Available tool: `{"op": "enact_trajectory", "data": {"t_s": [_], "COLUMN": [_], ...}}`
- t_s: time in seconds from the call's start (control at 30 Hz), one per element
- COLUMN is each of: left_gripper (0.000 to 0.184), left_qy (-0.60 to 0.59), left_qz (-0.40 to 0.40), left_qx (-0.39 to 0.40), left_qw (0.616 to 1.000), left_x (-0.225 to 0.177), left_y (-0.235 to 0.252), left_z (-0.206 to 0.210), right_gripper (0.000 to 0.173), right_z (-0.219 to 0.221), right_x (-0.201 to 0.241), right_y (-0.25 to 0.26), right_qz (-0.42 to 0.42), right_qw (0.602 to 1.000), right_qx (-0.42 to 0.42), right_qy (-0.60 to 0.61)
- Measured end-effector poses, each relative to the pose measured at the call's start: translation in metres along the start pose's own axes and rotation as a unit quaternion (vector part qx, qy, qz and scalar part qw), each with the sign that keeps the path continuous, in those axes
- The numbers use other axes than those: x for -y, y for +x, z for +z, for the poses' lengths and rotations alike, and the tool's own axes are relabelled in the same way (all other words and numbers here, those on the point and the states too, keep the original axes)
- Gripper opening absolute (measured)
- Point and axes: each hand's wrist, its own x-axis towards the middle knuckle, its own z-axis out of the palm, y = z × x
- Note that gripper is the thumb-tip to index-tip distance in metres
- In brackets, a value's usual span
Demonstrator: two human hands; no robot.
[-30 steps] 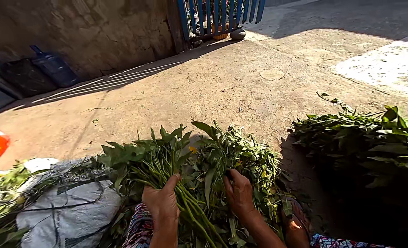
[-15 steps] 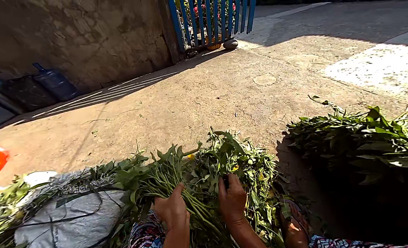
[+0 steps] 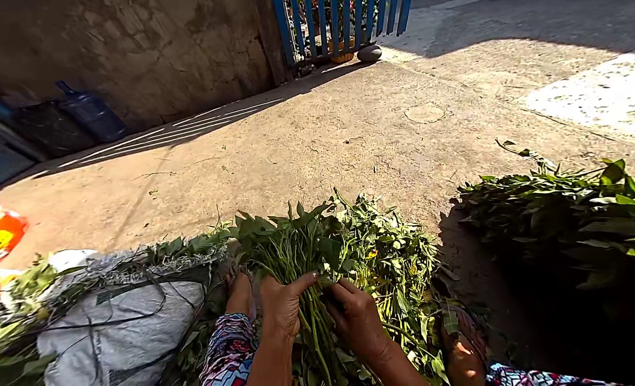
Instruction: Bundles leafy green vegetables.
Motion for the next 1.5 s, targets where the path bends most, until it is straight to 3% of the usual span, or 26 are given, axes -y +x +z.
{"op": "enact_trajectory", "data": {"t_s": [0.1,0.2,0.3,0.37,0.5,0.57,0.6,0.63,0.7,0.73,0.77,0.8,0.87,0.9,0.97,1.03,1.1,1.23,1.37,1.43,1.5], "left_gripper": [0.069,0.065,0.061,0.059,0.059,0.059,0.059,0.06,0.06,0.06,0.061,0.06,0.061,0.061,0.063,0.065,0.061,0.056,0.056,0.06,0.055], "left_qy": [0.055,0.058,0.042,0.029,0.023,0.023,0.021,0.02,0.011,0.004,0.0,0.001,0.012,0.022,0.043,0.053,0.058,0.065,0.031,-0.002,-0.049], "left_qz": [0.007,0.016,0.015,0.026,0.028,0.033,0.044,0.058,0.091,0.103,0.11,0.115,0.12,0.122,0.125,0.126,0.12,0.094,0.042,0.037,0.049], "left_qx": [0.011,0.029,0.037,0.025,0.026,0.017,0.002,-0.017,-0.07,-0.093,-0.111,-0.125,-0.134,-0.134,-0.125,-0.106,-0.095,-0.062,-0.014,-0.039,-0.113], "left_qw": [0.998,0.998,0.998,0.999,0.999,0.999,0.999,0.998,0.993,0.99,0.988,0.985,0.984,0.983,0.983,0.985,0.987,0.991,0.999,0.999,0.991], "left_x": [0.001,0.001,0.0,0.001,0.002,0.002,0.003,0.004,0.004,0.002,-0.001,-0.004,-0.007,-0.006,-0.001,0.005,0.005,-0.003,-0.012,-0.013,-0.016], "left_y": [0.0,-0.002,-0.005,-0.005,-0.004,-0.005,-0.005,-0.006,-0.004,-0.003,-0.001,0.002,0.003,0.002,0.001,-0.002,-0.004,-0.004,-0.008,-0.009,-0.007], "left_z": [-0.001,0.001,0.005,0.007,0.006,0.006,0.007,0.007,0.006,0.004,0.001,-0.002,-0.006,-0.005,-0.002,0.003,0.006,-0.005,-0.014,-0.014,-0.018], "right_gripper": [0.019,0.034,0.02,0.016,0.016,0.016,0.016,0.016,0.021,0.025,0.029,0.031,0.037,0.041,0.04,0.039,0.041,0.033,0.031,0.035,0.037], "right_z": [-0.006,-0.017,-0.019,-0.015,-0.007,-0.005,-0.004,-0.002,-0.001,-0.005,-0.012,-0.022,-0.048,-0.056,-0.065,-0.059,-0.044,-0.028,-0.029,-0.032,-0.043], "right_x": [0.003,0.011,0.021,0.025,0.027,0.028,0.028,0.027,0.018,0.014,0.01,0.009,0.014,0.019,0.029,0.029,0.018,-0.001,0.006,0.007,0.001], "right_y": [0.002,0.012,0.02,0.021,0.019,0.021,0.021,0.018,0.008,0.002,-0.003,-0.004,0.009,0.015,0.022,0.025,0.032,0.036,0.034,0.027,0.015], "right_qz": [0.032,0.19,0.347,0.403,0.449,0.477,0.469,0.433,0.315,0.273,0.255,0.261,0.317,0.332,0.301,0.214,0.165,0.134,0.176,0.191,0.187], "right_qw": [0.998,0.945,0.837,0.771,0.702,0.685,0.704,0.756,0.905,0.945,0.957,0.946,0.874,0.852,0.88,0.934,0.947,0.917,0.868,0.859,0.851], "right_qx": [0.046,0.133,0.057,0.004,-0.023,-0.027,-0.022,-0.009,0.049,0.086,0.13,0.188,0.33,0.351,0.295,0.238,0.274,0.331,0.357,0.36,0.371], "right_qy": [0.041,0.232,0.421,0.493,0.553,0.549,0.532,0.49,0.282,0.157,0.053,-0.037,-0.163,-0.199,-0.219,-0.156,-0.03,0.174,0.298,0.311,0.321]}}
